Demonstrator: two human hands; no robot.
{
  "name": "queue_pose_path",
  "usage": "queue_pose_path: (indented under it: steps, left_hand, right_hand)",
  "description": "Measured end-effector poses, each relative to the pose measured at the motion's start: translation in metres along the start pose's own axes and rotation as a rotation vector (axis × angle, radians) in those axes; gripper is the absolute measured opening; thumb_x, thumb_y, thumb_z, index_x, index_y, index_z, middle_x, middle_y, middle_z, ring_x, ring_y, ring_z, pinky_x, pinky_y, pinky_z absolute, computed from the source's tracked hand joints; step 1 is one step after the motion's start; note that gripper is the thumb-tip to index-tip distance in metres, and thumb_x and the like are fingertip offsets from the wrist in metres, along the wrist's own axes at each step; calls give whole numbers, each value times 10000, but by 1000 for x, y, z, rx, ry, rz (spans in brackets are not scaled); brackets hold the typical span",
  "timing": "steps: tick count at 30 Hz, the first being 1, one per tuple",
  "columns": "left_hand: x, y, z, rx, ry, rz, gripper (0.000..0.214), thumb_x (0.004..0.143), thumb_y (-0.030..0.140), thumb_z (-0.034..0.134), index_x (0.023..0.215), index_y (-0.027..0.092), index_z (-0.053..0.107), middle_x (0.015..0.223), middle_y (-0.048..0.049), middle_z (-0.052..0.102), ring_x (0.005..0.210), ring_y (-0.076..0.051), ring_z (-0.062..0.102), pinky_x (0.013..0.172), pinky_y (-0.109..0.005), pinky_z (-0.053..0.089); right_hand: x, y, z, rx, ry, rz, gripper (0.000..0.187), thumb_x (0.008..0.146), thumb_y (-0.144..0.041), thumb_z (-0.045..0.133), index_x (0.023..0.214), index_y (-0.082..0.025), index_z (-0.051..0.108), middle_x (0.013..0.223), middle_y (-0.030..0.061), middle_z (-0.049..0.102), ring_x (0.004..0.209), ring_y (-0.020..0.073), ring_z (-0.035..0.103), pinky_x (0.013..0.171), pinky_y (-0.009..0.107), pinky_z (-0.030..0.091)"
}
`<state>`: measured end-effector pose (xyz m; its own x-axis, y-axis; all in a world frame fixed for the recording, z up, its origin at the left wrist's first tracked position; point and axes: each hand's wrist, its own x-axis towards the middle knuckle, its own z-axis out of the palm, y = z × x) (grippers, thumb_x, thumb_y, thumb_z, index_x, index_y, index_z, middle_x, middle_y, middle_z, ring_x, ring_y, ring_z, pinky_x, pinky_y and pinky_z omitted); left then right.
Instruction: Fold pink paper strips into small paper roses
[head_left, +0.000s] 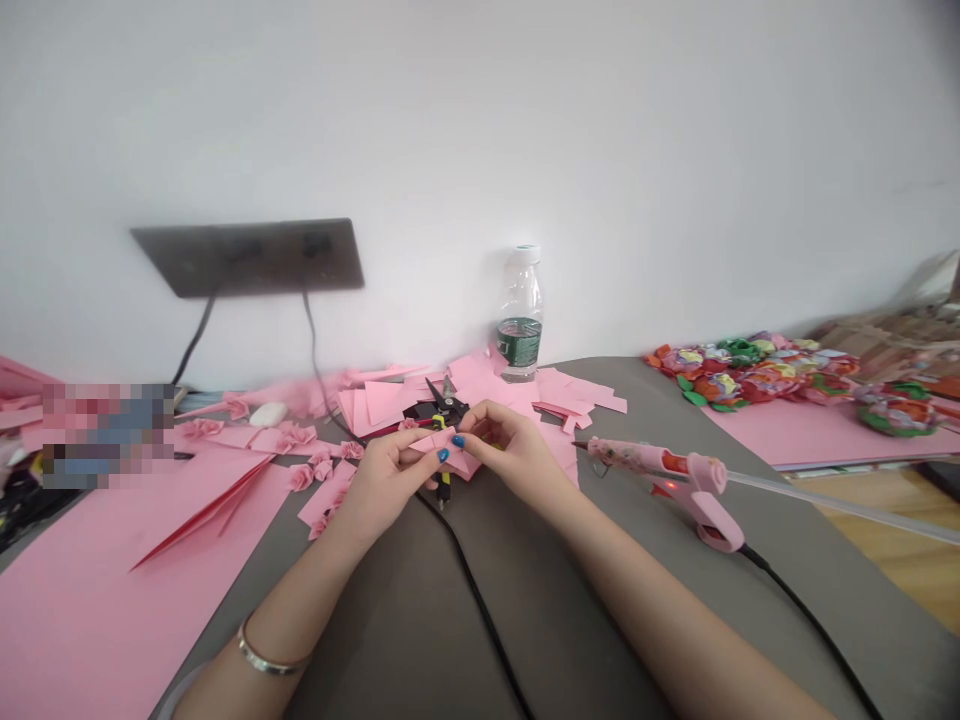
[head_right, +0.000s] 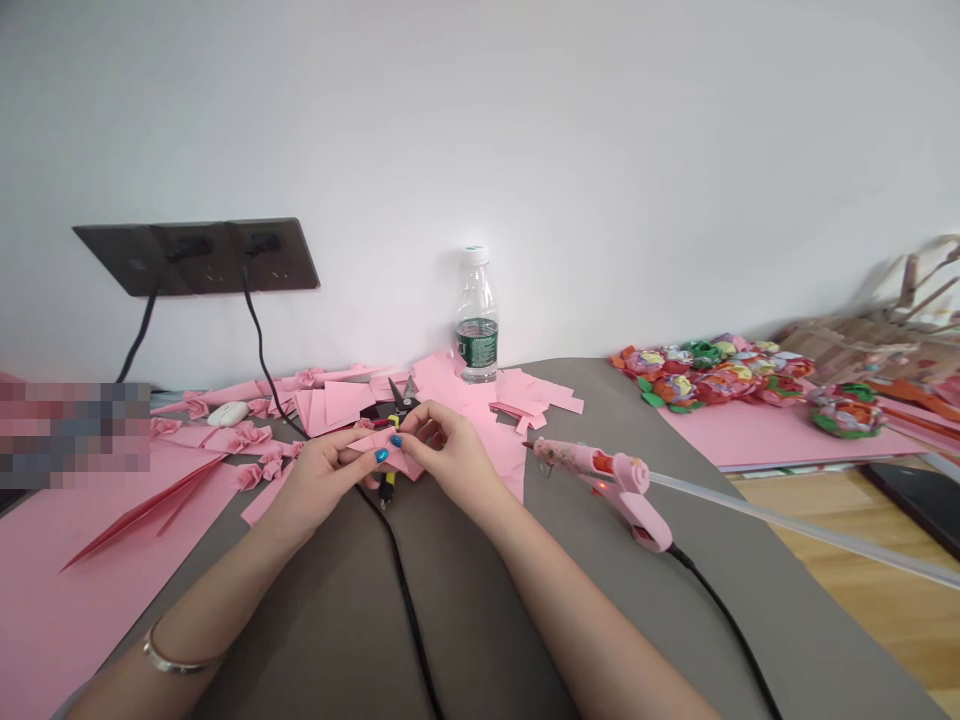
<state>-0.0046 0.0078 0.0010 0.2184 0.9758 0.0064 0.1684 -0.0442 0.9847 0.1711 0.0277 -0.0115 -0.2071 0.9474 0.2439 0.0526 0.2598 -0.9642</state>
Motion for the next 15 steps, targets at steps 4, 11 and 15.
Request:
queue_pose_path:
  steps: [4, 11, 15]
  left_hand:
    - [1, -3, -2, -17, -3, -25, 312, 789, 313, 673, 1030, 129, 744, 790, -59, 766, 622, -138, 666, 597, -223, 539]
    - [2, -9, -4, -57, -45, -75, 296, 805, 344, 675, 996, 132, 754, 838, -88, 769, 771, -194, 722, 582, -214, 528]
    - [2, -8, -5, -47, -80, -50, 295, 827, 382, 658, 924, 124, 761, 836, -95, 762, 767, -194, 719, 564, -210, 525]
  right_hand:
    - [0, 1, 0, 29, -50, 18, 148, 788, -310, 659, 788, -166, 624, 753, 4, 608, 677, 129, 533, 622, 264, 402]
    - [-1, 0, -3, 31, -139, 62, 206, 808, -367, 662, 770, -176, 595, 677, -14, 579, 575, 116, 525, 550, 252, 396]
    - [-2, -2, -6, 30, -233, 97, 209, 842, -369, 643, 792, -177, 580, 663, -17, 566, 590, 118, 527, 571, 248, 395]
